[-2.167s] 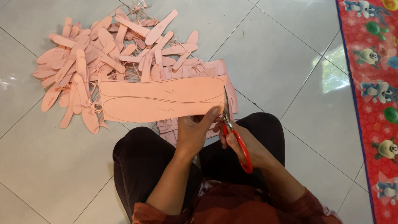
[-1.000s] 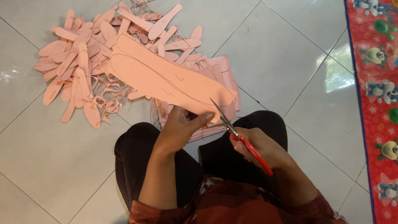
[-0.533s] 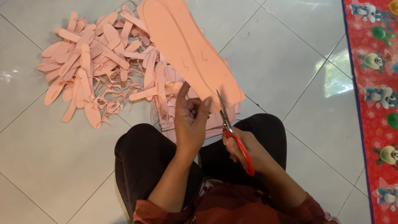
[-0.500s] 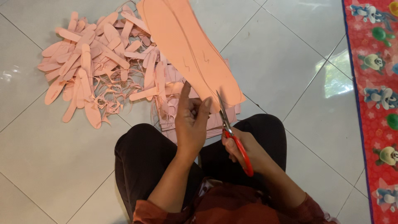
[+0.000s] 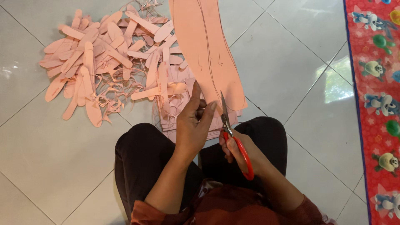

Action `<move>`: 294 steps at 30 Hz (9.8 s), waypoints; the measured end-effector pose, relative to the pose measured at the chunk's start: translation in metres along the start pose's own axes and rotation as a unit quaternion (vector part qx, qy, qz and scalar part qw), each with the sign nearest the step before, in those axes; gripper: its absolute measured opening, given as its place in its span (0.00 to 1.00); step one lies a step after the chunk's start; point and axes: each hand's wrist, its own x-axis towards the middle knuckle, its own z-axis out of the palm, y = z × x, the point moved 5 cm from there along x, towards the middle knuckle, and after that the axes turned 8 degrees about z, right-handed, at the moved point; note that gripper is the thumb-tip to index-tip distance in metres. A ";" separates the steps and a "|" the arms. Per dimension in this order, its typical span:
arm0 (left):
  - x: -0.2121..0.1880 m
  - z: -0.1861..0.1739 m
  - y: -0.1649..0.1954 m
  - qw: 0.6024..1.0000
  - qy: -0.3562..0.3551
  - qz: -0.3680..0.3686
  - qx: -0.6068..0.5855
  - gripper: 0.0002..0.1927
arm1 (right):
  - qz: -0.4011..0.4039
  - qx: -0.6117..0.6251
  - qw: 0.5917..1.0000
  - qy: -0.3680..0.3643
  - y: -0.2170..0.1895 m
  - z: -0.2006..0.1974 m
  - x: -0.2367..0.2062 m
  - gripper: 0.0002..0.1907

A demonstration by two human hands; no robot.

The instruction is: The person sits on the floor and uses red-handled scissors to cut elongated oval shapes from a stack of pink foam sheets. They follow pre-drawn outlines, rotate the sheets to cut along curves, and place finished pieces into a growing pile on the left.

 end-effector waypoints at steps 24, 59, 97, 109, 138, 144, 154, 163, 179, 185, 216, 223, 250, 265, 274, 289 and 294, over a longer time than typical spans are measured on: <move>0.002 -0.008 -0.007 0.998 0.027 0.046 -0.014 0.30 | 0.170 -0.074 0.980 0.075 0.012 -0.008 -0.003 0.25; 0.002 -0.011 -0.005 0.996 0.082 0.024 -0.034 0.32 | 0.107 -0.079 0.988 0.081 0.004 -0.004 -0.001 0.22; 0.009 -0.024 -0.007 0.992 0.080 0.049 -0.080 0.18 | 0.103 0.060 0.986 -0.117 -0.003 0.000 -0.008 0.18; -0.003 0.000 -0.019 0.983 0.024 -0.051 -0.177 0.19 | 0.066 -0.039 0.995 -0.058 0.000 -0.012 0.006 0.29; 0.002 -0.003 -0.017 0.984 0.084 -0.003 -0.156 0.22 | 0.187 -0.143 0.964 0.127 0.030 -0.004 0.012 0.12; 0.000 -0.001 -0.007 0.986 0.087 0.025 -0.136 0.28 | 0.107 -0.082 0.988 0.074 0.012 -0.006 0.011 0.09; -0.007 0.009 -0.013 0.982 0.061 0.004 -0.180 0.23 | 0.138 -0.029 0.987 0.081 0.007 -0.016 0.006 0.06; -0.003 0.009 -0.011 0.982 0.058 -0.008 -0.178 0.27 | -0.103 -0.196 0.964 0.149 0.026 -0.020 0.011 0.12; 0.004 -0.025 0.005 0.989 0.076 0.099 0.076 0.32 | 0.123 0.064 0.986 -0.090 0.011 -0.015 0.004 0.32; -0.001 -0.006 0.007 0.997 0.032 0.066 0.026 0.32 | 0.079 -0.022 0.997 -0.004 0.005 -0.027 0.014 0.31; -0.002 -0.004 0.002 0.999 -0.008 0.049 -0.020 0.33 | 0.133 -0.059 0.985 0.093 0.012 -0.025 0.010 0.30; -0.001 -0.010 0.002 0.999 0.026 0.029 0.034 0.28 | 0.092 -0.010 0.995 0.048 0.011 -0.015 0.004 0.30; -0.006 0.005 -0.012 0.996 -0.023 -0.018 -0.085 0.25 | -0.028 -0.050 0.996 0.071 0.013 -0.020 0.022 0.32; 0.008 -0.005 -0.039 0.999 0.036 0.027 -0.012 0.23 | -0.013 -0.092 0.995 -0.019 0.033 -0.016 0.052 0.28; 0.004 -0.002 -0.045 0.999 0.029 -0.025 -0.008 0.26 | -0.016 -0.090 0.995 0.037 0.036 -0.015 0.054 0.30; 0.003 0.003 -0.034 0.998 0.029 -0.006 -0.055 0.25 | 0.018 -0.034 0.997 0.065 0.023 -0.011 0.042 0.31; 0.003 0.000 -0.032 0.999 0.026 0.013 -0.032 0.25 | 0.022 -0.004 0.998 0.064 0.018 -0.012 0.038 0.33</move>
